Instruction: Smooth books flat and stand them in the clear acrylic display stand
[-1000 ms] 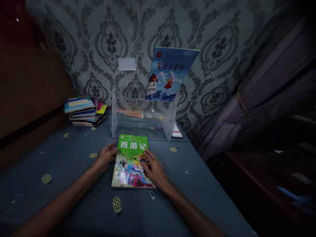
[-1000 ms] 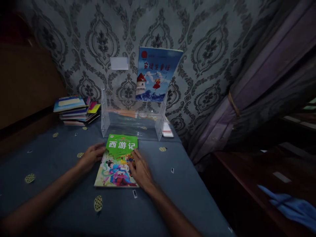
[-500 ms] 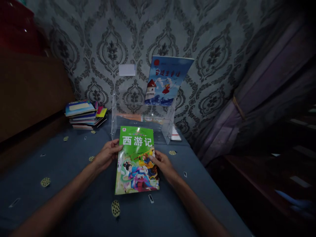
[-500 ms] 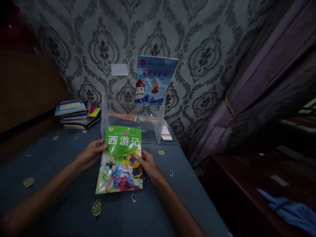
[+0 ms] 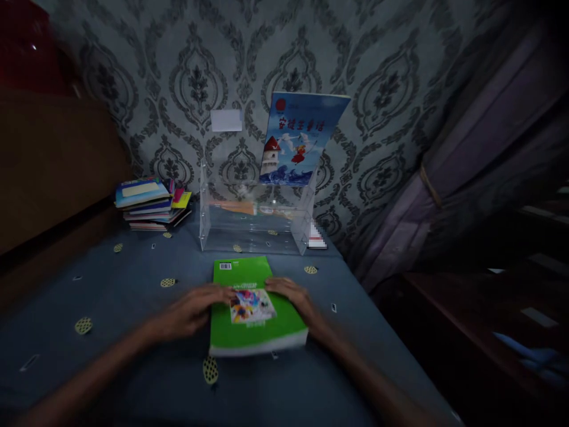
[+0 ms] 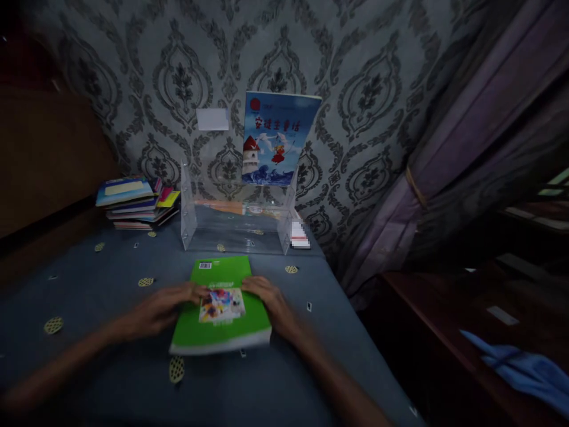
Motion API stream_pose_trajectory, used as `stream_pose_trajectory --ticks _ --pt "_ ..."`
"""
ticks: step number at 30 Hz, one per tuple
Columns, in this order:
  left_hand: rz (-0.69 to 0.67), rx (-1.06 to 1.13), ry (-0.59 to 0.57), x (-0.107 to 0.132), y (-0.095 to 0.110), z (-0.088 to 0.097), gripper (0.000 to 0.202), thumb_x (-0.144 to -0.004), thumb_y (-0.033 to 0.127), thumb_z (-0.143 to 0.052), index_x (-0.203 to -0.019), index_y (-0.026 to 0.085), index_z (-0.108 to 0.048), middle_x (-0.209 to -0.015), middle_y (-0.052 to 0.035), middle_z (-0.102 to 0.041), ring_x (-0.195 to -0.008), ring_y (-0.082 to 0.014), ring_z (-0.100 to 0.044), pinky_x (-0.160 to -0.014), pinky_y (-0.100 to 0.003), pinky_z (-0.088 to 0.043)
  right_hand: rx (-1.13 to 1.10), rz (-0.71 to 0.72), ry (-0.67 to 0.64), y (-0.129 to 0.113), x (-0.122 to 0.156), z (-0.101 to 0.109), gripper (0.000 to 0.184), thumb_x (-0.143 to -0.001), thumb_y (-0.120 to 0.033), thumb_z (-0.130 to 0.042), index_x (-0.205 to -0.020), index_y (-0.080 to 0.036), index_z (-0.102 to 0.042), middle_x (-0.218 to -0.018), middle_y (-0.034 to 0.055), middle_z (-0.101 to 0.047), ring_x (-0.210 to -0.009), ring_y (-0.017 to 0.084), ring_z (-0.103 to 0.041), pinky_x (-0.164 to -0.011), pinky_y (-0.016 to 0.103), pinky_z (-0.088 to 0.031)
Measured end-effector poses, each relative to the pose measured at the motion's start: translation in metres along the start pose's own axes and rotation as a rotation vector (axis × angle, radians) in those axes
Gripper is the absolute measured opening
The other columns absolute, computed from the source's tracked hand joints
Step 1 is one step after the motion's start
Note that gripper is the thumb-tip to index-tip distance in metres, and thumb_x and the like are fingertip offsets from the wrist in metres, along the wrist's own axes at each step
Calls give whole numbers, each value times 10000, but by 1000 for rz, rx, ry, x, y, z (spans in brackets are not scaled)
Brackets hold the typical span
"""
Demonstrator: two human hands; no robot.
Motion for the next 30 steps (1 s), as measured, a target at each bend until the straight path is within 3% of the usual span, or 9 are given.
stream_pose_trajectory --ticks 2,5,11,19,27,30 --pt "-25 -98 -41 13 -4 -27 528 -882 -4 -397 -1340 244 -482 -1427 -74 -532 -1354 -210 -455 -1154 -443 -350 78 36 -54 -2 13 -15 311 -944 -151 -516 -1210 -219 -663 -1235 133 -681 -1194 245 -612 -1012 463 -514" --pt "-36 -170 -52 22 -7 -40 576 -877 -23 -376 -1377 257 -436 -1457 -62 -499 -1383 -198 -417 -1177 -438 -320 147 67 -92 -5 18 -23 339 -943 -126 -510 -1239 -219 -647 -1253 140 -672 -1209 247 -605 -1014 467 -520" --pt "-55 -225 -17 18 -15 -27 583 -922 9 -354 -1441 275 -354 -1466 -57 -497 -1389 -198 -413 -1183 -453 -310 179 80 -79 0 10 -23 367 -930 -134 -549 -1275 -234 -628 -1256 141 -672 -1218 259 -600 -999 481 -532" --pt "-41 -276 -47 6 -29 -25 550 -902 13 -379 -1393 259 -423 -1473 -59 -493 -1380 -183 -429 -1183 -441 -307 184 27 -63 20 0 -27 361 -949 -144 -516 -1273 -257 -628 -1301 124 -646 -1256 249 -568 -1023 484 -515" --pt "30 -367 -137 3 -39 -26 743 -793 -34 -441 -1471 251 -340 -1553 -71 -374 -1437 -229 -335 -1185 -487 -286 243 -49 -246 32 6 -38 520 -873 -18 -453 -1352 -192 -553 -1396 141 -568 -1340 238 -484 -1095 470 -443" --pt "55 -374 -203 3 -45 -27 789 -780 -33 -442 -1494 276 -311 -1570 -51 -344 -1442 -230 -325 -1191 -489 -267 298 -75 -288 25 -6 -39 531 -806 6 -468 -1283 -179 -609 -1335 138 -616 -1285 252 -536 -1101 493 -416"
Point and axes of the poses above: each hand's wrist, its own x-axis away from the middle knuckle, its own z-axis out of the back of the hand, y = z × x, the point moved 10 cm from there along -x, towards the middle knuckle
